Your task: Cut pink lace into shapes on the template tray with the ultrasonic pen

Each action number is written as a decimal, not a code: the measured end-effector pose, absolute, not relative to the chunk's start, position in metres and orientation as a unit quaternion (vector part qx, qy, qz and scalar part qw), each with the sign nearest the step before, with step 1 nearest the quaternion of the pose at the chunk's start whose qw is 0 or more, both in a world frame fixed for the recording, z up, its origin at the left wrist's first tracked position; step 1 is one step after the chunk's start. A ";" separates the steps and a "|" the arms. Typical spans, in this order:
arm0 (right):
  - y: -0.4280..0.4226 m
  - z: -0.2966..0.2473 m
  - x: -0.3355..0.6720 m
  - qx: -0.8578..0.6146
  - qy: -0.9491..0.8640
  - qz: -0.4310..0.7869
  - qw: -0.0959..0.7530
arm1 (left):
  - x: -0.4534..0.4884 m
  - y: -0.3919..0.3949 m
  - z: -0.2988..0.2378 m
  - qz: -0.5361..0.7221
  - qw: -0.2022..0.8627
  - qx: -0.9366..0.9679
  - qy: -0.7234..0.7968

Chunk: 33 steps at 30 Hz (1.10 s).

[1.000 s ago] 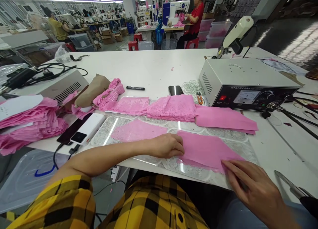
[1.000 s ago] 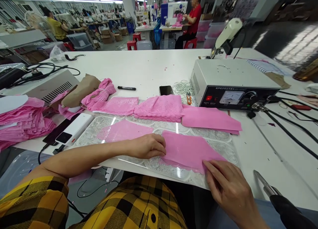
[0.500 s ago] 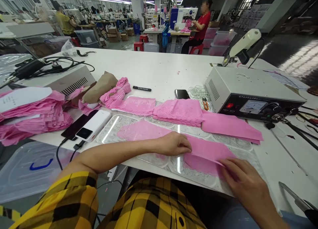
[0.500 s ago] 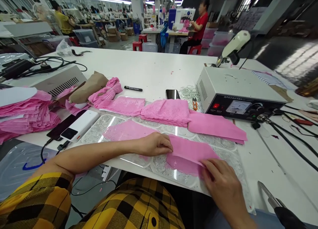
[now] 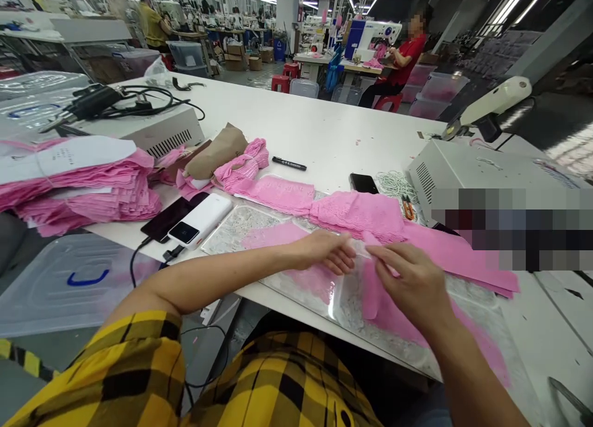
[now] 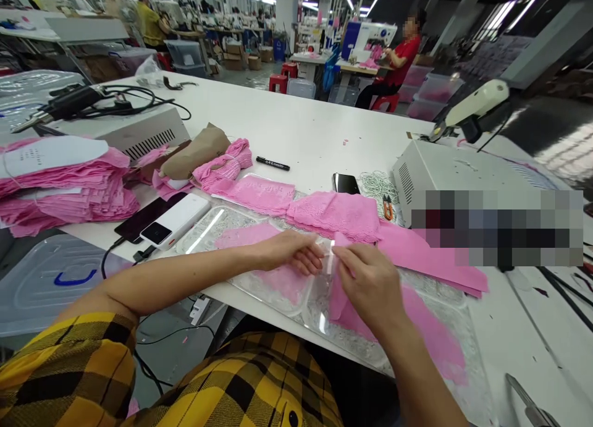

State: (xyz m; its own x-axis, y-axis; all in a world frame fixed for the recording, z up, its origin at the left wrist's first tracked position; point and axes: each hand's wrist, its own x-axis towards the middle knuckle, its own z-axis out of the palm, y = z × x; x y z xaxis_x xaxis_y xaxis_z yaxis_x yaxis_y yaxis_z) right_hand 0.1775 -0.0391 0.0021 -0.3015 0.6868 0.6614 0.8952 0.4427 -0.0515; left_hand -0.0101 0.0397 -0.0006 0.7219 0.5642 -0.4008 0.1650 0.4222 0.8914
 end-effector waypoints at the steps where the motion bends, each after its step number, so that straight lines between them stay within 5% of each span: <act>1: -0.031 0.003 0.161 -0.476 -0.809 -0.138 0.317 | -0.020 0.043 0.002 0.139 0.801 0.447 0.373; 7: -0.010 -0.002 0.095 -0.335 -0.876 0.023 0.345 | -0.071 0.051 0.007 0.174 0.752 0.422 0.475; 11: -0.015 -0.006 0.123 -0.463 -0.801 0.118 0.361 | -0.083 0.047 -0.001 0.157 0.673 0.525 0.497; 18: -0.037 -0.024 0.167 -0.663 -0.714 0.104 0.200 | -0.080 0.046 -0.005 0.187 0.572 0.644 0.473; 33: -0.033 -0.016 0.142 -0.624 -0.740 0.132 0.212 | -0.104 0.063 -0.007 0.144 0.376 0.782 0.475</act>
